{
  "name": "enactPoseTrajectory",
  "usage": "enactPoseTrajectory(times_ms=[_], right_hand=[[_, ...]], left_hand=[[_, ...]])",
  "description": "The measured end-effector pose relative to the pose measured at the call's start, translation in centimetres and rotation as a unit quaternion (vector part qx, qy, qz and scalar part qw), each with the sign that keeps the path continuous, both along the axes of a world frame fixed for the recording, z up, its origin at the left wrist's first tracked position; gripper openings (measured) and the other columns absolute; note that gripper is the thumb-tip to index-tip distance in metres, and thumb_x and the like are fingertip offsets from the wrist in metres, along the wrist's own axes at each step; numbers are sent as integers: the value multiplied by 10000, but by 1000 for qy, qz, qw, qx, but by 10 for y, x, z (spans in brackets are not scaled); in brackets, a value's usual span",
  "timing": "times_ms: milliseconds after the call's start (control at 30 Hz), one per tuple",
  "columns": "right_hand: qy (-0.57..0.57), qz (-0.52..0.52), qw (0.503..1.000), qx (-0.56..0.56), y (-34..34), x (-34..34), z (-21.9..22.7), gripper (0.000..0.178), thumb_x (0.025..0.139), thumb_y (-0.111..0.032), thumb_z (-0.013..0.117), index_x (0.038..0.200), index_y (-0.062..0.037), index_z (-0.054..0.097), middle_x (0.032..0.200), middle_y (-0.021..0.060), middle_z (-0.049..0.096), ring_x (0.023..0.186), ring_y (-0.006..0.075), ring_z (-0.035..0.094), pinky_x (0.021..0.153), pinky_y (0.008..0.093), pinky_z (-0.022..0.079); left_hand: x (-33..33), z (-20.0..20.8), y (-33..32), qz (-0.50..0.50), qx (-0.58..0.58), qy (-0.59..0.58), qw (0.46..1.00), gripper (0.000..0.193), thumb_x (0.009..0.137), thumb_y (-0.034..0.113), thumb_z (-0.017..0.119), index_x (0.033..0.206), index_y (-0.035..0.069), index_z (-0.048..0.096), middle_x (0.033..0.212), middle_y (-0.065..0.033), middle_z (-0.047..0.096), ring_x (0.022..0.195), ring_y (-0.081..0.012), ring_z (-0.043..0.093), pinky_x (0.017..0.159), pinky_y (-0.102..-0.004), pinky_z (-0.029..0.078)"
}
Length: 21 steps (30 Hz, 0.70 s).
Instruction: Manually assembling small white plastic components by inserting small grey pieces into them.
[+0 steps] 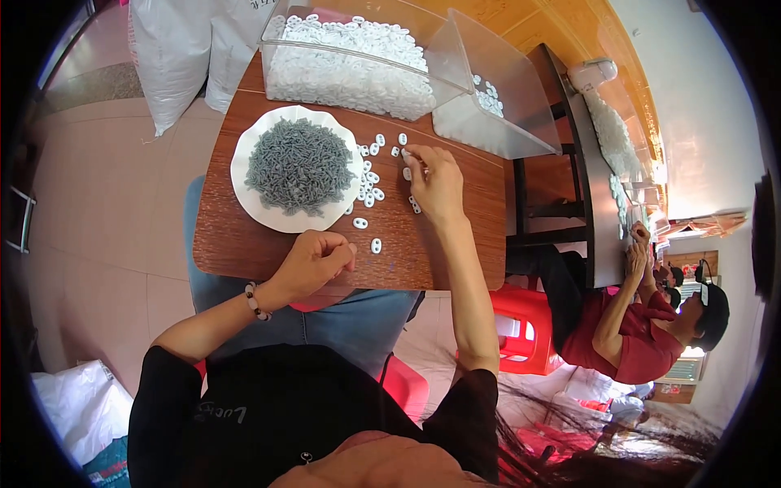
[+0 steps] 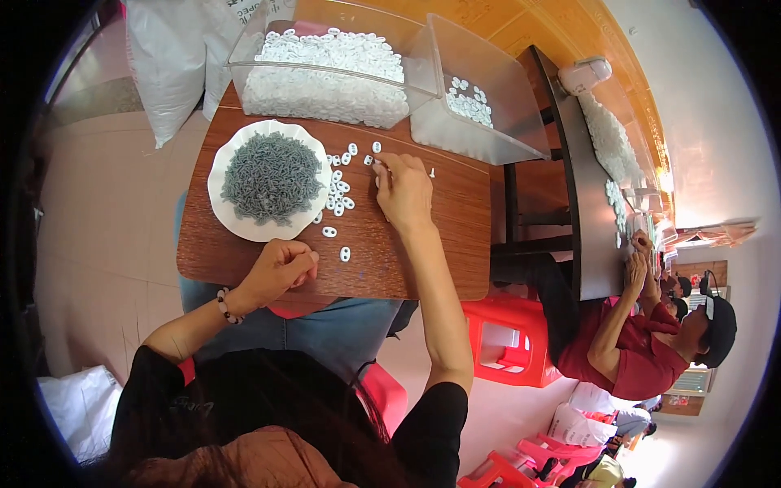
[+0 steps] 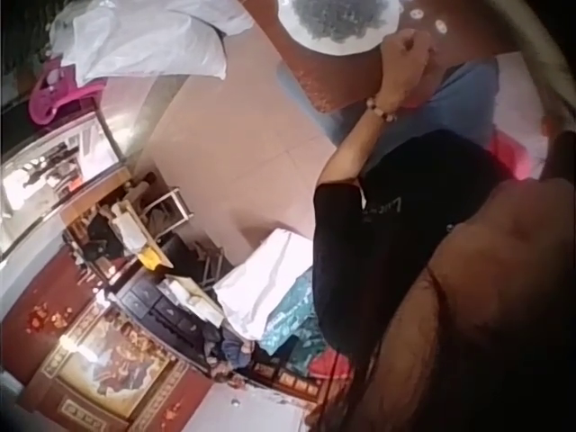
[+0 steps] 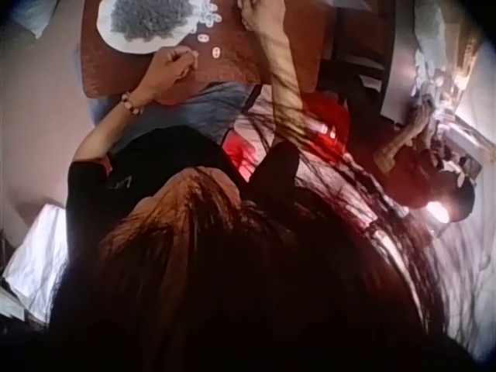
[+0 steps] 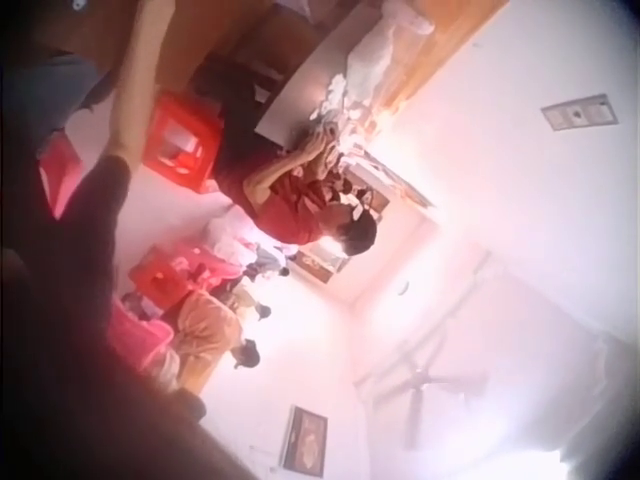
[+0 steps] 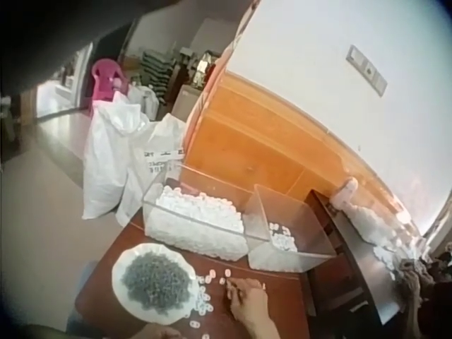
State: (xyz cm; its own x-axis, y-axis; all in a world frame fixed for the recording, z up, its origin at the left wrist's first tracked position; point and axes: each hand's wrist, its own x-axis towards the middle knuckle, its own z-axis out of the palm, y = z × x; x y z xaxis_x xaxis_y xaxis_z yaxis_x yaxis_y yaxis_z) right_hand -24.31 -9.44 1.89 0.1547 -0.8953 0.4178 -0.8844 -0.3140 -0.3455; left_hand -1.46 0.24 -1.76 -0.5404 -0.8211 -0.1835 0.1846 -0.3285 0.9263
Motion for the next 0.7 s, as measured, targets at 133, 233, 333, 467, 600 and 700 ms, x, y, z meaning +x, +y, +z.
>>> enactPoseTrajectory(times_ms=[133, 233, 333, 467, 600, 700], right_hand=[[55, -19, 998, -11, -15, 11, -13, 154, 786, -92, 670, 938, -69, 685, 876, 121, 608, 904, 323, 558, 740, 429, 479], [70, -37, 997, 13, -23, 10, -24, 148, 771, -85, 675, 918, -65, 680, 889, 122, 606, 922, 329, 549, 749, 436, 476], [78, -62, 994, 34, -24, 10, -23, 160, 764, -95, 694, 921, -76, 673, 844, 123, 608, 907, 324, 562, 773, 419, 465], [52, -30, 998, 26, -25, 10, -22, 167, 754, -73, 697, 915, -67, 654, 830, 125, 607, 896, 312, 568, 746, 420, 466], [-40, -26, 998, 31, -7, 11, -17, 146, 788, -71, 693, 927, -57, 648, 791, 81, 630, 746, 203, 574, 646, 328, 460], [-169, -28, 984, 39, 22, 18, -9, 137, 823, -85, 681, 955, -53, 666, 759, 33, 635, 669, 115, 545, 607, 267, 436]], left_hand=[[0, 2, 2, 2, 4, 11, 1000, 309, 925, 172, 550, 662, 11, 578, 521, 34, 453, 473, -23, 374, 442, -204, 273], [1, 4, 0, -7, 8, 8, 1000, 305, 922, 178, 556, 670, 8, 585, 527, 32, 460, 480, -23, 382, 446, -203, 281], [2, 2, 0, -11, -2, 10, 1000, 303, 920, 186, 559, 680, 4, 594, 531, 32, 464, 482, -23, 384, 449, -203, 285], [2, 5, 0, -13, 2, 2, 1000, 297, 926, 186, 555, 699, 1, 604, 547, 31, 476, 497, -22, 398, 458, -199, 296], [-2, 6, 2, -18, -8, 3, 1000, 260, 927, 182, 567, 762, -8, 632, 586, 23, 517, 536, -20, 439, 482, -185, 331], [-1, 8, 4, -15, -6, -4, 1000, 217, 921, 169, 584, 824, -13, 649, 629, 18, 553, 564, -20, 469, 502, -179, 358]])
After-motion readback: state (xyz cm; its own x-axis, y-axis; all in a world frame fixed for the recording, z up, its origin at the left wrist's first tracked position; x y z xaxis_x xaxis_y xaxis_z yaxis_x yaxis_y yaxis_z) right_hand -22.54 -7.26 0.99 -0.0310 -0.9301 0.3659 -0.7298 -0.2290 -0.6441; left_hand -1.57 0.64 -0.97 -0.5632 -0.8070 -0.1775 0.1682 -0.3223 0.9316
